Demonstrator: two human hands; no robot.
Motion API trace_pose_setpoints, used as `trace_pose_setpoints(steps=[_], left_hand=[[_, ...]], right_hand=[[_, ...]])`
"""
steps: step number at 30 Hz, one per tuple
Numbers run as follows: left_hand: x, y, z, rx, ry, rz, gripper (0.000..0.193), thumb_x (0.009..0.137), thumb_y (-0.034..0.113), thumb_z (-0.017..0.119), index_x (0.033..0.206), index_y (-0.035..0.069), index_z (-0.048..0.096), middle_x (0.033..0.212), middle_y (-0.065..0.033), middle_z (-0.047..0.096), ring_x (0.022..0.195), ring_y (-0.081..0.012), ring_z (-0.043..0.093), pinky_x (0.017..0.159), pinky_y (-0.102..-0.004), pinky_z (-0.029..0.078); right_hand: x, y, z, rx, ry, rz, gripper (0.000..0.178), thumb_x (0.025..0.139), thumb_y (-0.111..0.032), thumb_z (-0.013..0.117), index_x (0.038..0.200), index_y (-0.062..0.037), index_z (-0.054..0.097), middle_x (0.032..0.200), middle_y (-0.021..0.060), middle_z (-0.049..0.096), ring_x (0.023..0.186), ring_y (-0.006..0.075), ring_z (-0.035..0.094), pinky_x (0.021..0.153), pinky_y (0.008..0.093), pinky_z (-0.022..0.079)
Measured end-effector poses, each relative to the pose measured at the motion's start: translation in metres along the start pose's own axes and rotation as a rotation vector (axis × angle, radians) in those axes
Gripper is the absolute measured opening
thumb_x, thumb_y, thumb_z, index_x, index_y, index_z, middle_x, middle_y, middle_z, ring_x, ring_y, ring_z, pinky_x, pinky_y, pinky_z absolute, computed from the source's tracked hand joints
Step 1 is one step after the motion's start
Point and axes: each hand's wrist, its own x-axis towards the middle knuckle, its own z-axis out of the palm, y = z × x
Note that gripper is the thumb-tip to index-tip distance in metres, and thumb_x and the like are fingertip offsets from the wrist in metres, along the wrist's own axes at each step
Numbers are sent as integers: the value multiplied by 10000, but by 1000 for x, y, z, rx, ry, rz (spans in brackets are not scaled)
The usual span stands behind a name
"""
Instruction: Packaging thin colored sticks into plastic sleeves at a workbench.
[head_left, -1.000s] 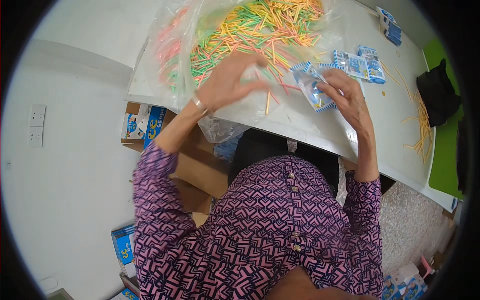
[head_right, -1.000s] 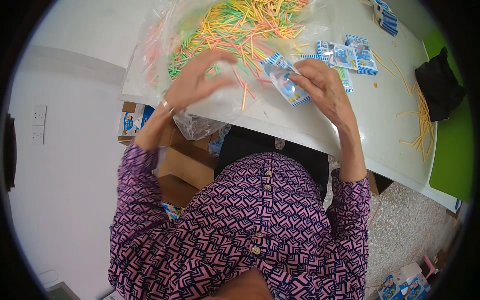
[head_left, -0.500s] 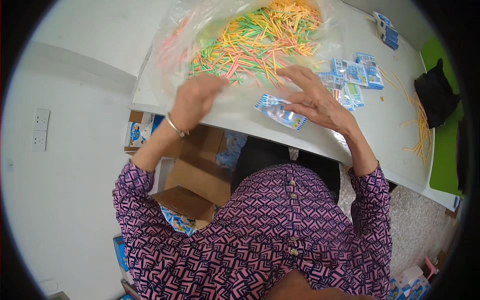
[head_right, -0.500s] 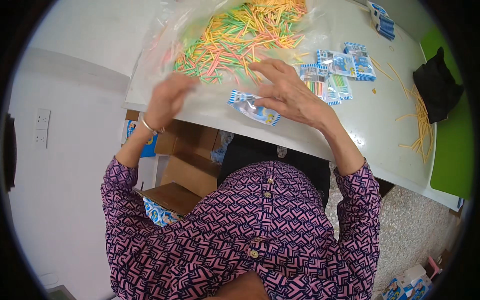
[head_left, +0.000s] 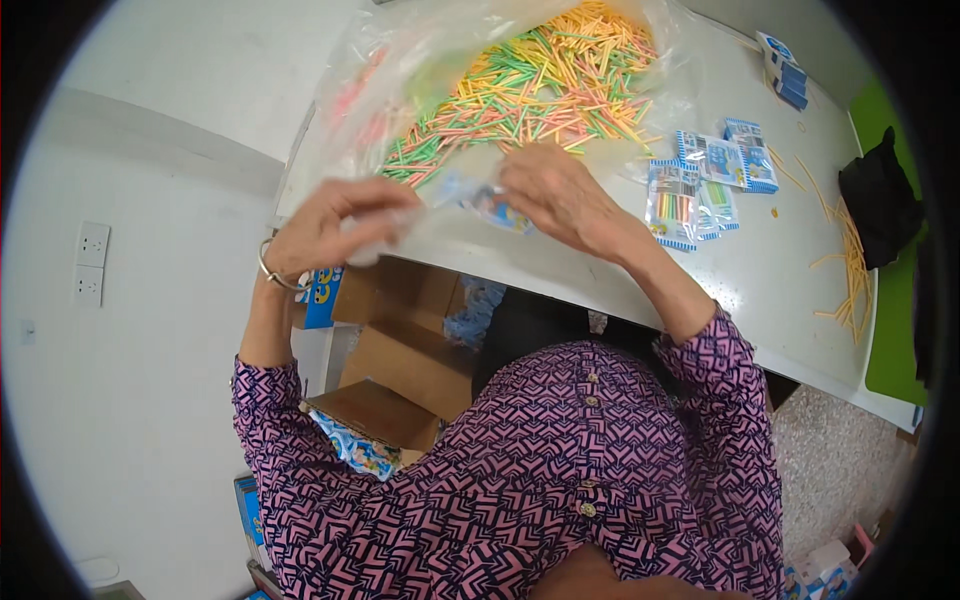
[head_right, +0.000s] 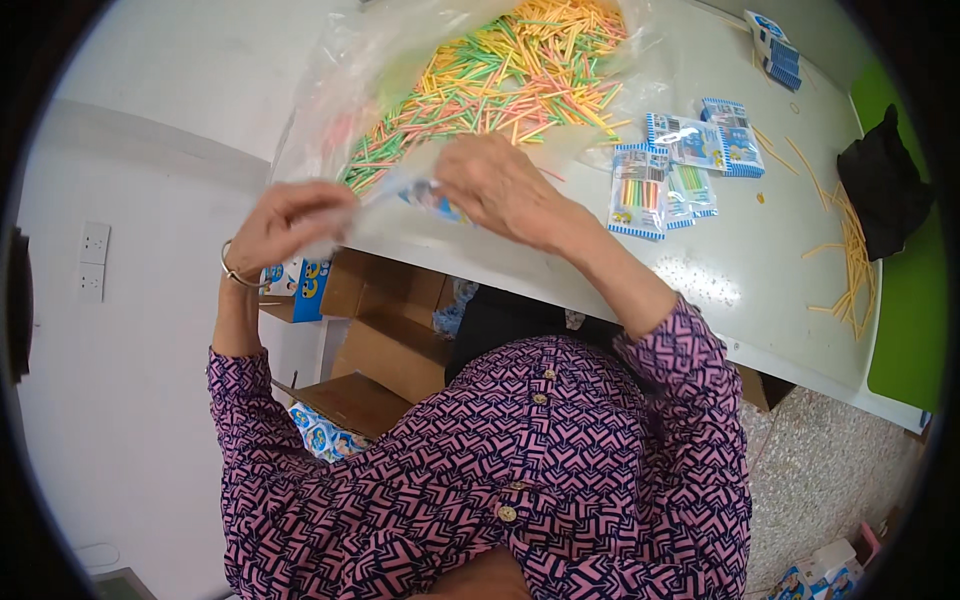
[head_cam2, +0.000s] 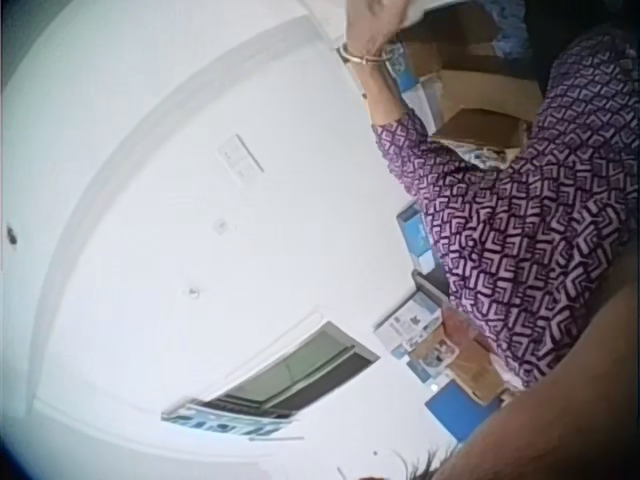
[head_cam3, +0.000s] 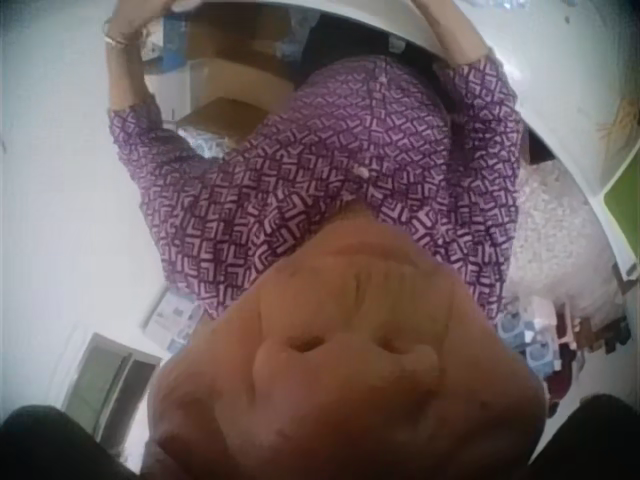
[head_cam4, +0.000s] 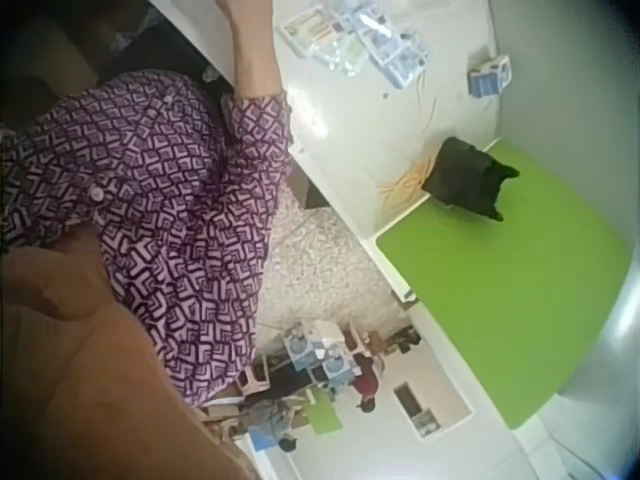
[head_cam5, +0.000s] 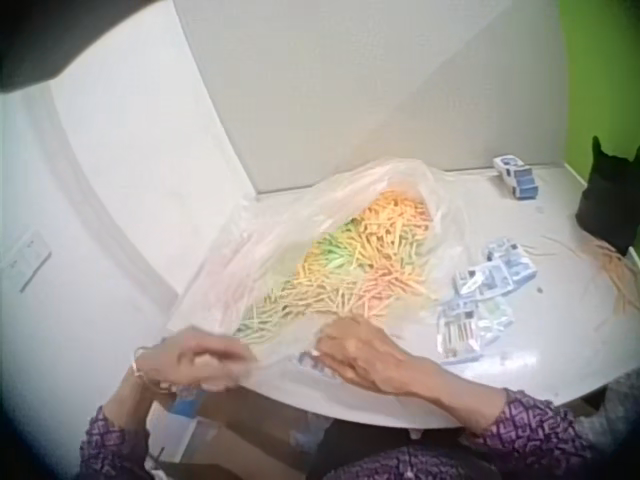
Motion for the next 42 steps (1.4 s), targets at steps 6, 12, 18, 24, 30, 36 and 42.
trace_pose_setpoints(steps=[6,12,18,24,30,36,42], left_hand=[[34,-18,5,90,-22,57,257,878,165,569,1066,-7,599,893,-79,645,806,-144,611,743,-270,486],[135,-37,42,914,227,498,365,799,139,603,1122,-13,526,1121,-161,542,1051,-291,527,879,-376,431],[187,-54,52,1321,158,507,463,711,141,616,1125,-20,487,1172,-142,483,1134,-316,446,933,-401,378],[216,-64,43,1393,211,671,258,791,126,497,1016,6,533,1021,-124,528,1024,-279,481,891,-410,372],[230,-74,50,1342,318,588,217,769,128,514,957,21,520,966,-122,539,982,-271,496,865,-379,376],[225,-62,45,1034,404,331,215,853,188,487,976,13,512,1000,-156,559,971,-308,523,854,-381,386],[194,-40,27,128,454,219,261,912,216,464,1057,-1,475,1068,-161,577,994,-291,560,874,-400,427]], right_hand=[[-34,-10,15,8,-135,12,119,785,-90,608,884,-23,598,945,98,577,877,276,538,788,379,436],[-45,-5,29,98,-201,113,111,793,-86,592,879,-20,613,954,97,576,922,271,520,826,373,432],[-50,0,37,140,-166,139,128,818,-133,582,865,-19,613,932,96,564,919,269,496,825,369,404],[-50,0,40,151,-170,171,135,836,-154,573,843,-23,606,889,93,544,906,266,491,797,365,389],[-51,4,43,182,-129,144,130,839,-154,566,838,-31,607,874,96,534,902,270,487,796,372,385],[-53,10,34,405,-82,96,163,806,-190,616,810,-28,634,891,90,602,906,271,540,783,389,429],[-40,16,-34,1163,200,738,189,865,-195,602,914,-19,651,966,74,614,951,160,559,827,288,442]])
